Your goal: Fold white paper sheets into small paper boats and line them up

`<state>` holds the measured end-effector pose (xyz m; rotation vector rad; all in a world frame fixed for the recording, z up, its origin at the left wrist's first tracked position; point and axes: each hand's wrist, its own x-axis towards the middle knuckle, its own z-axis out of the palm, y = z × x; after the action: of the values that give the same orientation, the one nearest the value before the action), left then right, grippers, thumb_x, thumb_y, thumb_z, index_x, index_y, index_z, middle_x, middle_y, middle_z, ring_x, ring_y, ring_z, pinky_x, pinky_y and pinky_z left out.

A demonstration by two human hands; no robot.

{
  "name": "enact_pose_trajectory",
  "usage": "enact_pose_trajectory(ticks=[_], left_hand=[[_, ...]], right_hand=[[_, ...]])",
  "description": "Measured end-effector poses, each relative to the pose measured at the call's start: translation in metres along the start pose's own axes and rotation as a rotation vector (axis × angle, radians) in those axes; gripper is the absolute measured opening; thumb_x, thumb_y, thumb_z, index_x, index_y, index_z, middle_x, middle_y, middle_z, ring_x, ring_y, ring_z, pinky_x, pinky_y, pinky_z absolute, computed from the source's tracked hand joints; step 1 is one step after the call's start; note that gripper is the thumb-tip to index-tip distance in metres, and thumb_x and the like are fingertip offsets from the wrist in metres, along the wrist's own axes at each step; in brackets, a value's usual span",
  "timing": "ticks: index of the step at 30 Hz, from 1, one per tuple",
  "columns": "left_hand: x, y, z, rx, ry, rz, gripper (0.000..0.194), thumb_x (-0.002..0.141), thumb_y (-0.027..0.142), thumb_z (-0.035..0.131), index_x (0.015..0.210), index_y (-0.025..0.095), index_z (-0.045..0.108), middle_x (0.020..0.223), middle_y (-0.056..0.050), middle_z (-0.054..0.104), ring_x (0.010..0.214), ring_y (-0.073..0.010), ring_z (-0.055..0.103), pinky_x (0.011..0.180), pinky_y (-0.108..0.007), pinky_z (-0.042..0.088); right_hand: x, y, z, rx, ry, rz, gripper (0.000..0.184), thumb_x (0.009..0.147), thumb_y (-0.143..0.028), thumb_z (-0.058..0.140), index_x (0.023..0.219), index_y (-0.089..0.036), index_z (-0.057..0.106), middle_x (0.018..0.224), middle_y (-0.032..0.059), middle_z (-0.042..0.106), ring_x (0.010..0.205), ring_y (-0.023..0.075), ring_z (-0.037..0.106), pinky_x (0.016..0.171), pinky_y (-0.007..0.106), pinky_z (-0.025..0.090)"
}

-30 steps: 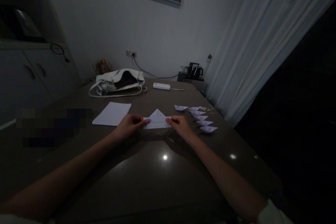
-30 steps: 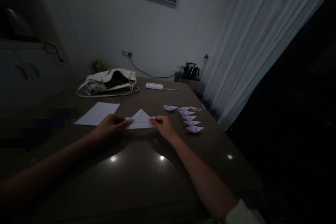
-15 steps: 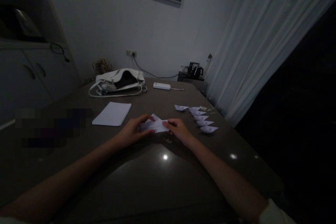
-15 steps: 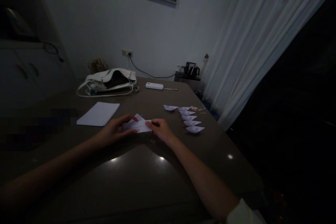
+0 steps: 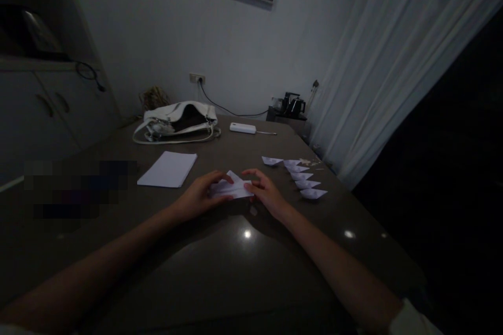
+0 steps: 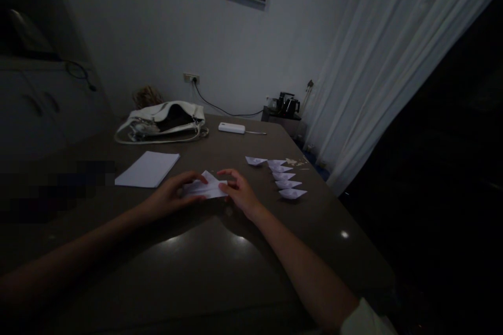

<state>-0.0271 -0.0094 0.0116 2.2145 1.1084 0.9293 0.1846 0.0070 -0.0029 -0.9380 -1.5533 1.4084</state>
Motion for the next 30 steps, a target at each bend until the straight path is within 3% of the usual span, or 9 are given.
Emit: enact_pose_trajectory(ticks=[6,12,16,23,30], left_hand=[[0.0,-0.002,0.001,-0.127,-0.022,-0.059,0.046,0.069,0.043,0.068,0.106,0.018,0.058,0.104,-0.007,0.061,0.09,-0.0231,0.058,0.076,-0.031,0.045],[0.001,-0.005,0.004,-0.262,-0.086,-0.074,0.047,0.071,0.042,0.067,0.108,0.017,0.055,0.101,-0.007,0.06,0.085,-0.0207,0.057,0.071,-0.028,0.046],[0.0,-0.003,0.003,-0.152,-0.094,-0.049,0.044,0.073,0.044,0.065,0.108,0.017,0.055,0.099,-0.006,0.06,0.083,-0.02,0.056,0.07,-0.028,0.045],[0.001,-0.004,0.002,0.106,-0.011,0.149,0.037,0.08,0.041,0.059,0.111,0.022,0.057,0.109,-0.007,0.054,0.098,-0.0224,0.054,0.084,-0.033,0.044],[0.0,-0.005,0.001,0.144,-0.032,0.17,0.037,0.082,0.042,0.057,0.114,0.025,0.057,0.113,-0.007,0.056,0.102,-0.0232,0.055,0.086,-0.033,0.045]], right_hand=[[-0.001,-0.003,0.001,-0.019,-0.01,-0.062,0.022,0.078,-0.028,0.059,0.098,-0.02,0.06,0.076,0.0001,0.053,0.062,0.0104,0.049,0.049,0.019,0.039],[0.002,0.006,-0.001,-0.149,-0.086,-0.111,0.029,0.069,-0.031,0.069,0.095,-0.018,0.064,0.076,-0.0007,0.058,0.059,0.0087,0.049,0.054,0.02,0.04],[0.005,0.013,-0.004,-0.174,-0.066,-0.14,0.025,0.067,-0.029,0.071,0.088,-0.016,0.067,0.072,-0.0005,0.06,0.059,0.0091,0.05,0.054,0.02,0.038],[0.008,0.014,-0.002,-0.114,-0.042,-0.115,0.026,0.064,-0.03,0.072,0.086,-0.018,0.067,0.065,-0.0021,0.059,0.054,0.0086,0.047,0.05,0.019,0.035],[0.006,0.011,0.0,-0.023,-0.006,-0.079,0.023,0.063,-0.029,0.073,0.082,-0.018,0.067,0.065,-0.003,0.059,0.051,0.0071,0.046,0.049,0.019,0.035]])
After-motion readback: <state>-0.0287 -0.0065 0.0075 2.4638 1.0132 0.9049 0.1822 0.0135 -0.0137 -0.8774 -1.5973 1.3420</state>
